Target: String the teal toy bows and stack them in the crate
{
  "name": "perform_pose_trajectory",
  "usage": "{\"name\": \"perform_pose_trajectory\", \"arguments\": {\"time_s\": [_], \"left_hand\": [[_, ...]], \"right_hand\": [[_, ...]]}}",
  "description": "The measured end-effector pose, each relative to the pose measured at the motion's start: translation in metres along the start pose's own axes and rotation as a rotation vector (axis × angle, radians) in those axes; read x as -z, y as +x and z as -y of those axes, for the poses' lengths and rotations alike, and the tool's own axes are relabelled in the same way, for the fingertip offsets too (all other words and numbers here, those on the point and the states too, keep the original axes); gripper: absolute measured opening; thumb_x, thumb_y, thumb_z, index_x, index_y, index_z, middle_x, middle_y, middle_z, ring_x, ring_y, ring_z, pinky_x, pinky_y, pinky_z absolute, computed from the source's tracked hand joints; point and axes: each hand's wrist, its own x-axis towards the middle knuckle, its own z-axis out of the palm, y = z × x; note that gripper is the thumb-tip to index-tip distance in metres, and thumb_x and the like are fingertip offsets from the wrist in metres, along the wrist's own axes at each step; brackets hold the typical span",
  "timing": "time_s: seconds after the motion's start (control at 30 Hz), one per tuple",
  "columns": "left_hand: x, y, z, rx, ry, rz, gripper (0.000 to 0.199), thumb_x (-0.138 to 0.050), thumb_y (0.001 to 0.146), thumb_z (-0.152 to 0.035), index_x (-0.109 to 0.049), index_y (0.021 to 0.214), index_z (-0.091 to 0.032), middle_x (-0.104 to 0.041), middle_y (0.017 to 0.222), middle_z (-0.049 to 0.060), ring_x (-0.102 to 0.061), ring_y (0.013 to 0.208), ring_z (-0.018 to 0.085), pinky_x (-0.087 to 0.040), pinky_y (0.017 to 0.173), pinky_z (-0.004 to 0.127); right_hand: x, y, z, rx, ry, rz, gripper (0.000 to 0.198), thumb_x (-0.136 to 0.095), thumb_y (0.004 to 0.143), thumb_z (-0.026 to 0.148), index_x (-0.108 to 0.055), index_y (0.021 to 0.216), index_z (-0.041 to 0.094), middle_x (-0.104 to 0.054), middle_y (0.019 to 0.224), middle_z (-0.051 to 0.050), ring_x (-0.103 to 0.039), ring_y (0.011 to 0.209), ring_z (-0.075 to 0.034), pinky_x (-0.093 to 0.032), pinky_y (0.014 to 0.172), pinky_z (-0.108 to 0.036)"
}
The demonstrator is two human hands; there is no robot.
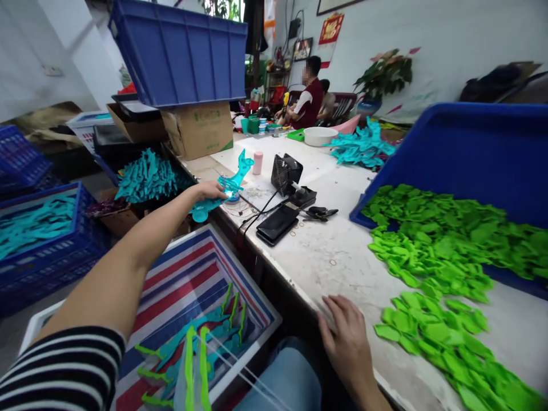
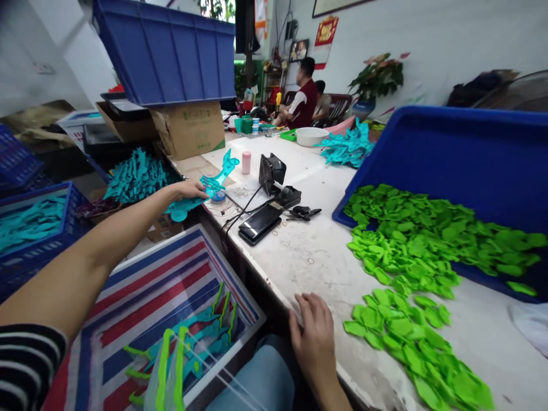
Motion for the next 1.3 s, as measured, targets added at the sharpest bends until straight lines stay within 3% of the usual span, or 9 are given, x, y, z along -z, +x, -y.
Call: {"name": "perform_pose_trajectory", "arguments": {"time_s": [0.33, 0.47, 0.6, 0.7, 0.83, 0.97, 1.17, 1.23, 1.3], "left_hand": [[-0.043, 0.13, -0.035, -0.015, 0.439, -0.178, 0.029, -0.079, 0.054, -0.011, -0.052, 0.044, -0.016, -0.044, 0.043, -0.003, -0.048, 0.062, 0.015, -0.035, 0.062, 0.026], [-0.052, 0.147, -0.035, -0.009, 0.519, -0.281, 0.023, -0.081, 0.053, -0.02, -0.059, 0.054, -0.014, -0.061, 0.061, 0.005, -0.058, 0.087, 0.025, -0.04, 0.079, 0.03], [-0.051, 0.133, -0.026, -0.145, 0.522, -0.523, 0.023, -0.069, 0.071, -0.027, -0.067, 0.087, -0.011, -0.066, 0.103, 0.014, -0.051, 0.112, 0.028, -0.035, 0.096, 0.036], [-0.049, 0.096, -0.009, -0.3, 0.493, -0.661, 0.027, -0.057, 0.081, -0.025, -0.064, 0.103, -0.01, -0.063, 0.115, 0.012, -0.051, 0.113, 0.023, -0.034, 0.1, 0.037], [-0.056, 0.011, 0.032, -0.47, 0.441, -0.652, 0.025, -0.054, 0.083, -0.03, -0.064, 0.099, -0.014, -0.066, 0.104, 0.006, -0.055, 0.105, 0.02, -0.039, 0.096, 0.033], [-0.077, -0.114, 0.088, -0.375, 0.412, -0.567, 0.024, -0.054, 0.081, -0.034, -0.066, 0.089, -0.015, -0.068, 0.093, 0.005, -0.06, 0.094, 0.018, -0.045, 0.088, 0.03], [-0.131, -0.277, 0.171, -0.009, 0.272, -0.588, 0.027, -0.053, 0.078, -0.037, -0.066, 0.084, -0.015, -0.069, 0.087, 0.007, -0.063, 0.082, 0.019, -0.05, 0.077, 0.032], [-0.152, -0.303, 0.175, -0.094, 0.297, -0.521, 0.027, -0.052, 0.081, -0.037, -0.066, 0.088, -0.016, -0.068, 0.091, 0.008, -0.063, 0.088, 0.02, -0.05, 0.083, 0.035], [-0.177, -0.317, 0.166, -0.299, 0.353, -0.321, 0.027, -0.052, 0.084, -0.038, -0.065, 0.097, -0.017, -0.066, 0.102, 0.009, -0.06, 0.1, 0.021, -0.047, 0.092, 0.039]], "right_hand": [[0.0, -0.006, 0.003, -0.001, 0.0, 0.07, 0.042, -0.053, 0.087, 0.031, -0.047, 0.128, 0.021, -0.059, 0.114, -0.015, -0.054, 0.111, -0.033, -0.048, 0.089, -0.053], [0.001, -0.009, 0.002, 0.021, 0.002, 0.08, 0.044, -0.054, 0.086, 0.03, -0.046, 0.129, 0.019, -0.06, 0.113, -0.015, -0.052, 0.115, -0.034, -0.046, 0.092, -0.055], [0.0, -0.002, 0.009, 0.002, 0.002, 0.053, 0.041, -0.054, 0.087, 0.026, -0.049, 0.126, 0.018, -0.06, 0.113, -0.014, -0.051, 0.117, -0.034, -0.045, 0.094, -0.056], [0.001, 0.006, 0.016, 0.007, 0.014, 0.034, 0.035, -0.054, 0.087, 0.023, -0.052, 0.12, 0.015, -0.06, 0.109, -0.015, -0.051, 0.115, -0.033, -0.046, 0.093, -0.056], [0.005, 0.011, 0.024, -0.018, 0.095, -0.008, 0.029, -0.057, 0.084, 0.02, -0.056, 0.113, 0.019, -0.061, 0.105, -0.012, -0.054, 0.112, -0.03, -0.048, 0.092, -0.052], [0.024, -0.006, 0.042, -0.035, 0.192, -0.034, 0.023, -0.057, 0.083, 0.015, -0.059, 0.106, 0.02, -0.063, 0.103, -0.01, -0.057, 0.108, -0.027, -0.048, 0.092, -0.047], [0.086, -0.098, 0.053, -0.05, 0.225, 0.302, 0.014, -0.052, 0.09, 0.024, -0.062, 0.099, 0.02, -0.066, 0.092, -0.007, -0.062, 0.086, -0.02, -0.052, 0.076, -0.035], [0.1, -0.135, 0.047, -0.124, 0.143, 0.336, 0.019, -0.05, 0.091, 0.031, -0.063, 0.098, 0.019, -0.066, 0.092, -0.008, -0.062, 0.085, -0.021, -0.052, 0.075, -0.037], [0.112, -0.164, 0.044, -0.187, 0.054, 0.35, 0.025, -0.048, 0.092, 0.037, -0.063, 0.101, 0.018, -0.065, 0.094, -0.01, -0.061, 0.086, -0.024, -0.052, 0.075, -0.039]]}}
